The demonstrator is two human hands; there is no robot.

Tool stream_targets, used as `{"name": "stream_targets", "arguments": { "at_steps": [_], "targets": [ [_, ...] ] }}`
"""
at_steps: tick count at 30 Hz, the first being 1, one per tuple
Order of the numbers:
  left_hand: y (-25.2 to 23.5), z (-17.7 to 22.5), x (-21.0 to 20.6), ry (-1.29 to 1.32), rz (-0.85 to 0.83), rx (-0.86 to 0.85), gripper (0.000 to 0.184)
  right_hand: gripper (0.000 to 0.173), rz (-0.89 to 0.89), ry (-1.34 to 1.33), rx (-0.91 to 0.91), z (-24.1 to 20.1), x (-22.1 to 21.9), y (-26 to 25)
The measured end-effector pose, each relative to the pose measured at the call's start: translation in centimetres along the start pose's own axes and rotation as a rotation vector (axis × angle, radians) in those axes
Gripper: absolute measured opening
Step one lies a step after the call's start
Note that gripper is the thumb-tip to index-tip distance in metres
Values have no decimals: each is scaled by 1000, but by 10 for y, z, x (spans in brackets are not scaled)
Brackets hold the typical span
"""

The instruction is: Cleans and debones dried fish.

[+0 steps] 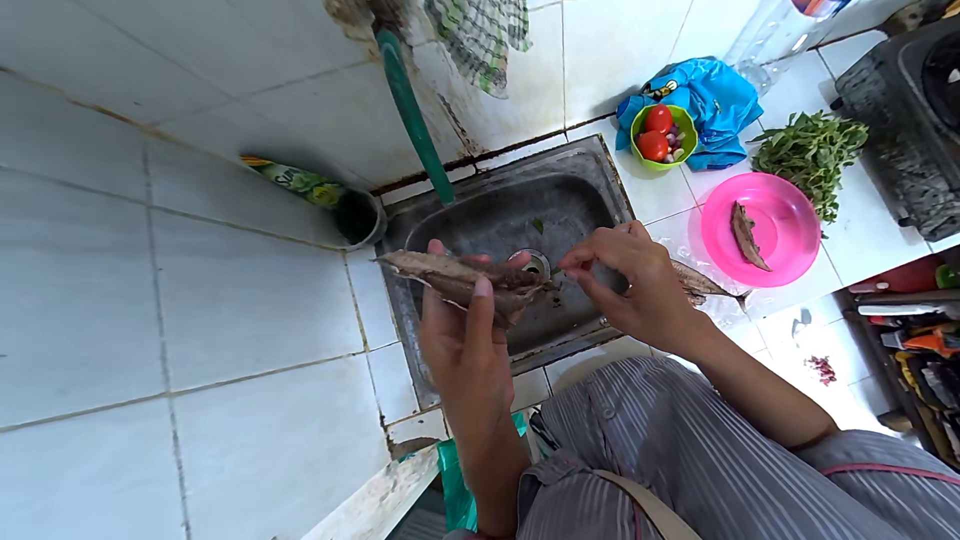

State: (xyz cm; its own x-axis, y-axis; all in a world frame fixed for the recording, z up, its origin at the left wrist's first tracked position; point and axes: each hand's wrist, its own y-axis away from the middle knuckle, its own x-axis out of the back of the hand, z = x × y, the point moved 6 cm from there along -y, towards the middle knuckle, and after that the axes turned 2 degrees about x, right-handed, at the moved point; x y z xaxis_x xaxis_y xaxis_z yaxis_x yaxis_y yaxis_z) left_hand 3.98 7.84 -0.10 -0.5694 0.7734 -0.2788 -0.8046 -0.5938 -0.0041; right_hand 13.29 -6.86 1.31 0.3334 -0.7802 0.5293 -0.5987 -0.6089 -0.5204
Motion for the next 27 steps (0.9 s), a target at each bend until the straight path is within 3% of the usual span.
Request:
{"name": "stream_targets", "arguments": {
  "at_steps": [8,15,17,20,24,27],
  "targets": [
    [0,1,-2,-15,37,-13,46,15,52,-59,26,-6,-2,-1],
    [1,2,-4,24,28,-12,47,16,-5,-320,-170,6,-6,0],
    [1,2,-3,23,24,-13,47,20,13,-306,-159,10,-4,0],
    [1,2,-2,25,20,-14,46,12,67,-237,-103,13,-2,2],
    [1,2,-4,22,29,-6,47,30,-4,-93,-144,17,-3,3],
    [1,3,-4,30,12,-16,47,24,-15,-221,-140,13,-7,3]
  ]
}}
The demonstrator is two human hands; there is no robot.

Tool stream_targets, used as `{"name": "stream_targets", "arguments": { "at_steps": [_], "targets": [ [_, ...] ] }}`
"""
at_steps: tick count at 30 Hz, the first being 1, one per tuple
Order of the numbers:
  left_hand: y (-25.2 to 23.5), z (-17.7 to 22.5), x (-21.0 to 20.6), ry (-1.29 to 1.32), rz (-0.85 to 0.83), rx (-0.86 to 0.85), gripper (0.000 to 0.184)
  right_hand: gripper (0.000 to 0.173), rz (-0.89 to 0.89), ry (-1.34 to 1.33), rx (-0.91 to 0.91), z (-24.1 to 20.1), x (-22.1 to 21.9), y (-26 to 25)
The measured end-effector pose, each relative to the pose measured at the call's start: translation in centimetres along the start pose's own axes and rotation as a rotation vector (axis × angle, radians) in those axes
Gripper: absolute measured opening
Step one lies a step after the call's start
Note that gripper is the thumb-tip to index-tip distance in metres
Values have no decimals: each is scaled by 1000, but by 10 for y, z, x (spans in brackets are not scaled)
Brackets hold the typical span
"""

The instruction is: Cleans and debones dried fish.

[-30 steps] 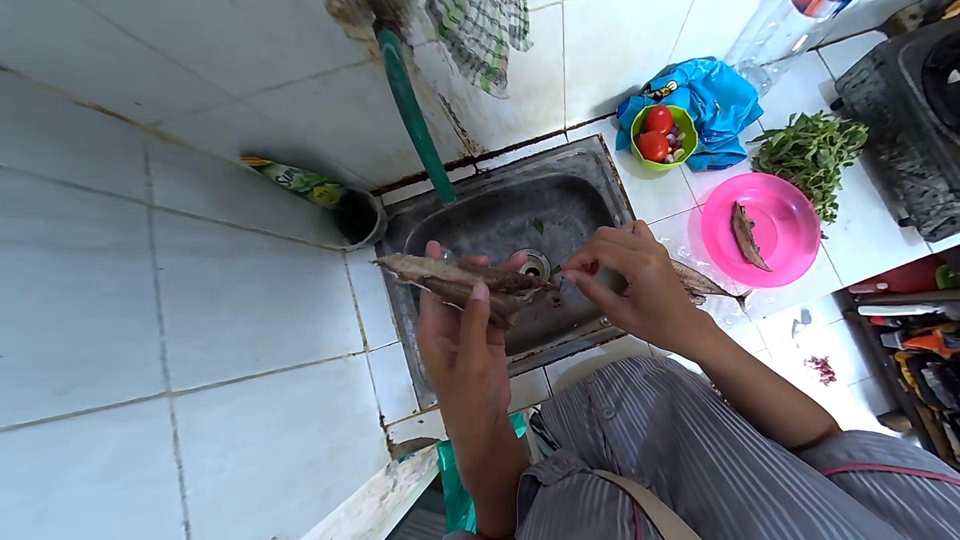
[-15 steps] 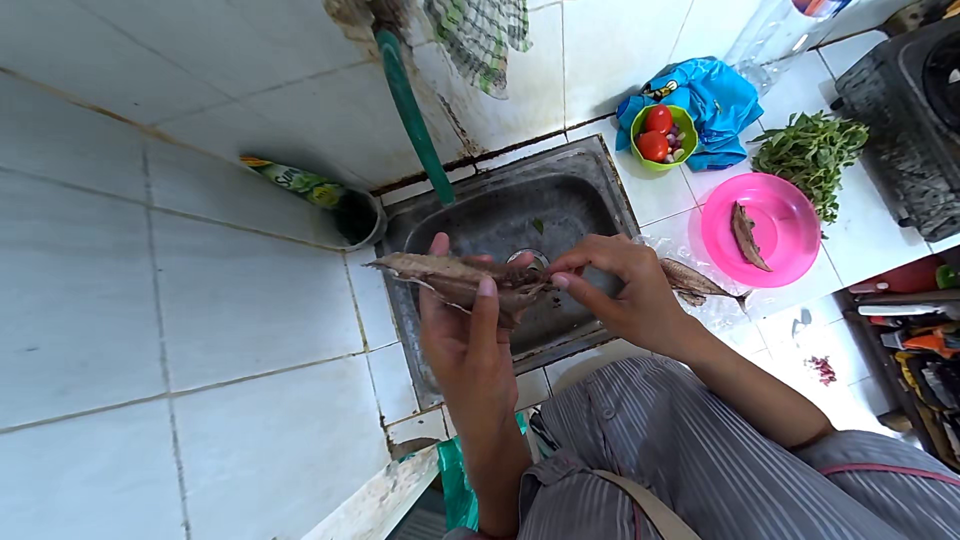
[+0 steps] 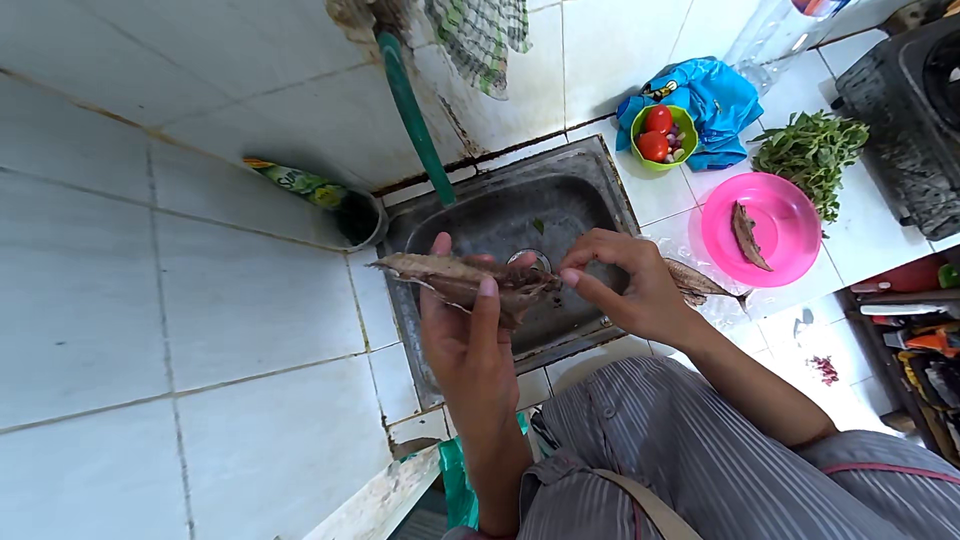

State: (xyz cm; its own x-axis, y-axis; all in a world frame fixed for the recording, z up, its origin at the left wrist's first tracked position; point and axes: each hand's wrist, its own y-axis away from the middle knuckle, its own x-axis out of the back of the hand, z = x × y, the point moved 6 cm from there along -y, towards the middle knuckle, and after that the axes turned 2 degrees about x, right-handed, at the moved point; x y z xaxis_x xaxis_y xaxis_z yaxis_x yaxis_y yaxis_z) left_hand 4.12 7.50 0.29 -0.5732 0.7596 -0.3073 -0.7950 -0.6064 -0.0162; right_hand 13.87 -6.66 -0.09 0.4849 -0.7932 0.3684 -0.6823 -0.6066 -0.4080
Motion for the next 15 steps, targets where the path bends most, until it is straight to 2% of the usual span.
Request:
{"name": "stream_targets", "arguments": {
  "at_steps": [4,9,12,15],
  "targets": [
    [1,0,-2,-7,-6,6,47,13,27,-197,22,-7,-6,-1],
    [1,0,-5,-3,-23,-2,47,7,129,-182,51,-11,-5,-3],
    [1,1,-5,-2,-29,-9,46,8,136,-140,87,-14,-4,-2],
    [2,2,-6,16,-52,-21,46,16,127,-133,117,-16,-2,-3]
  ]
}}
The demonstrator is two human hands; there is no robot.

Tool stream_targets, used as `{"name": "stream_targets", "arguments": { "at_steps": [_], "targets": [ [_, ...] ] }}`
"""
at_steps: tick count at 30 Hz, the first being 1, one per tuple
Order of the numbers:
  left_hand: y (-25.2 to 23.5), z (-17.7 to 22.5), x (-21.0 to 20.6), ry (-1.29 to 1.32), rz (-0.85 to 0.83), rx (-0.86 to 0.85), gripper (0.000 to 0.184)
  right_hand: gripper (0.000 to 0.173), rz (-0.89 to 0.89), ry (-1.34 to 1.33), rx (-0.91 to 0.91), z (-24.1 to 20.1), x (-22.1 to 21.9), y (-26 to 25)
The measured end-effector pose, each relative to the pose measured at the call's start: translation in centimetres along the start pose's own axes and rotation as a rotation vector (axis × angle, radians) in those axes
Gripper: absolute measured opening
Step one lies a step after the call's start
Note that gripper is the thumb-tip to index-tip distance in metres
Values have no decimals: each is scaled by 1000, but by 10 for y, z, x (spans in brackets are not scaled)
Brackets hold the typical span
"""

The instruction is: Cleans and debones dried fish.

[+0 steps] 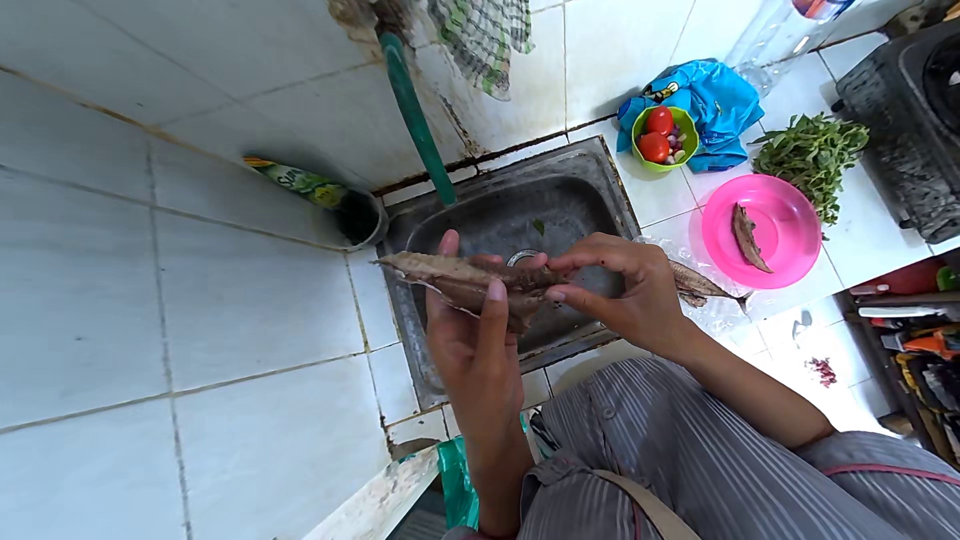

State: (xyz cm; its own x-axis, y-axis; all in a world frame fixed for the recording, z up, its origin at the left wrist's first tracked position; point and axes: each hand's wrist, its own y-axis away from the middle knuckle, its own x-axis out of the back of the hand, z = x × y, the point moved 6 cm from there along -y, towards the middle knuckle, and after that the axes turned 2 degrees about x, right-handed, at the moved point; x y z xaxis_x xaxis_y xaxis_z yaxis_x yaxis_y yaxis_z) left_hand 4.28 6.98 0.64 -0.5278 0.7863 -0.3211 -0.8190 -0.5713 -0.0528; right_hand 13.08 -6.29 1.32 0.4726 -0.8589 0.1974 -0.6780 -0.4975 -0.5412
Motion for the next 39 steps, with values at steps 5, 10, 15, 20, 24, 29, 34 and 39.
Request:
{"name": "stream_targets", "arguments": {
  "at_steps": [5,10,15,20,24,29,34,39],
  "targets": [
    [3,4,-6,37,-84,-51,50,21,48,68,108,-11,1,0],
    [3,5,-10,75,-149,-93,51,15,88,91,193,-16,2,2],
    [4,6,-12,97,-162,-99,51,15,89,123,204,-19,5,3],
    [6,4,-16,64,-164,-93,51,23,86,166,216,-21,4,2],
    [7,4,-19,58,-177,-93,51,16,103,181,248,-23,4,3],
    [7,3,-21,159,-203,-37,45,17,108,198,251,-22,6,3],
    [9,2,-22,84,-136,-36,40,25,74,156,156,-15,6,2],
    [8,-2,-23,44,-139,-1,44,17,88,177,171,-16,8,3]
  ]
}}
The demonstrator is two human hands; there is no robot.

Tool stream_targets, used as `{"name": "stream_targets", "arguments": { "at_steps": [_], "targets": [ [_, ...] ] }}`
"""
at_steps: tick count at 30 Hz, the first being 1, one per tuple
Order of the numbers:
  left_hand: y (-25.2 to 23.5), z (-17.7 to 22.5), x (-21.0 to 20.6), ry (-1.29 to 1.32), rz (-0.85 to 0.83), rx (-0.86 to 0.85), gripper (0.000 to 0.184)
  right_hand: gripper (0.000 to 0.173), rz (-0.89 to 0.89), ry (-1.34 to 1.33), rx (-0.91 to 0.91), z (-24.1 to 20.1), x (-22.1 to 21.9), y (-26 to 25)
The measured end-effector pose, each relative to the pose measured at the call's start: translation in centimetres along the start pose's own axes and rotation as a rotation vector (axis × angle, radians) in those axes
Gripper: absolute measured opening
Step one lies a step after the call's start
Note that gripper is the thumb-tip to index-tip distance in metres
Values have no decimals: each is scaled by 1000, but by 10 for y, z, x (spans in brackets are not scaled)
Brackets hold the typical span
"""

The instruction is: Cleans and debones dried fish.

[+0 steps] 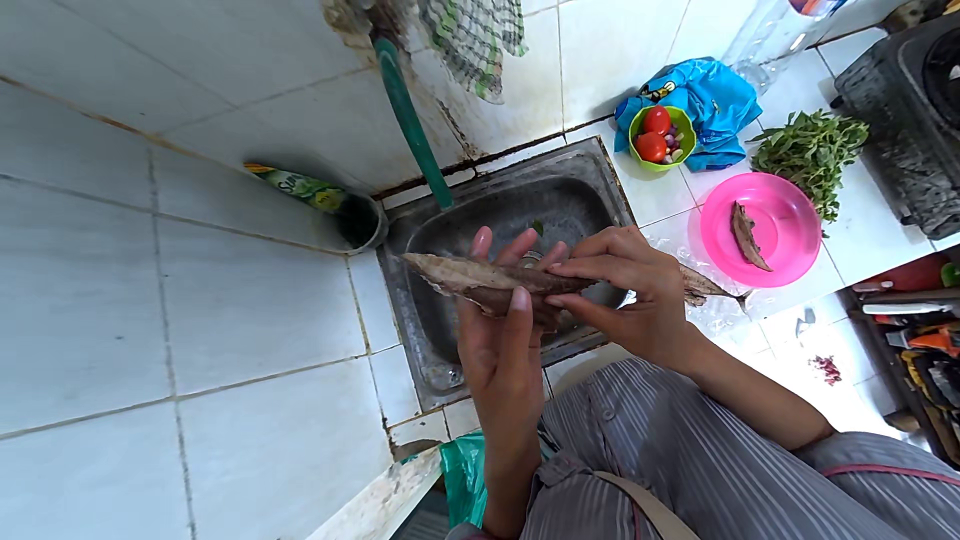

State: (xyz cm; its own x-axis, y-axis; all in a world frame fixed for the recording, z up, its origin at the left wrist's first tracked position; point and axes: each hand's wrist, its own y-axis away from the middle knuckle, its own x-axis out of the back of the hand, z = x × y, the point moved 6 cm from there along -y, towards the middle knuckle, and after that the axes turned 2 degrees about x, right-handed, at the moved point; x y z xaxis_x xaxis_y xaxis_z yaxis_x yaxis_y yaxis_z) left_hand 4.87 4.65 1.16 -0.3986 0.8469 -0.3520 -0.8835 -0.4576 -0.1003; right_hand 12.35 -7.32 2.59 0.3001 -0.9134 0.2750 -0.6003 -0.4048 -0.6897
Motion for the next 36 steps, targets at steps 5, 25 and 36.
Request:
{"name": "stream_targets", "arguments": {
  "at_steps": [5,25,36],
  "targets": [
    [-1,-3,11,-145,36,-14,46,14,26,125,107,-2,5,0],
    [-2,-2,10,-129,-34,-141,45,28,-117,123,213,-2,0,-2],
    [-10,-50,9,-386,-177,314,44,37,-235,-240,-481,52,1,29]
  ]
}}
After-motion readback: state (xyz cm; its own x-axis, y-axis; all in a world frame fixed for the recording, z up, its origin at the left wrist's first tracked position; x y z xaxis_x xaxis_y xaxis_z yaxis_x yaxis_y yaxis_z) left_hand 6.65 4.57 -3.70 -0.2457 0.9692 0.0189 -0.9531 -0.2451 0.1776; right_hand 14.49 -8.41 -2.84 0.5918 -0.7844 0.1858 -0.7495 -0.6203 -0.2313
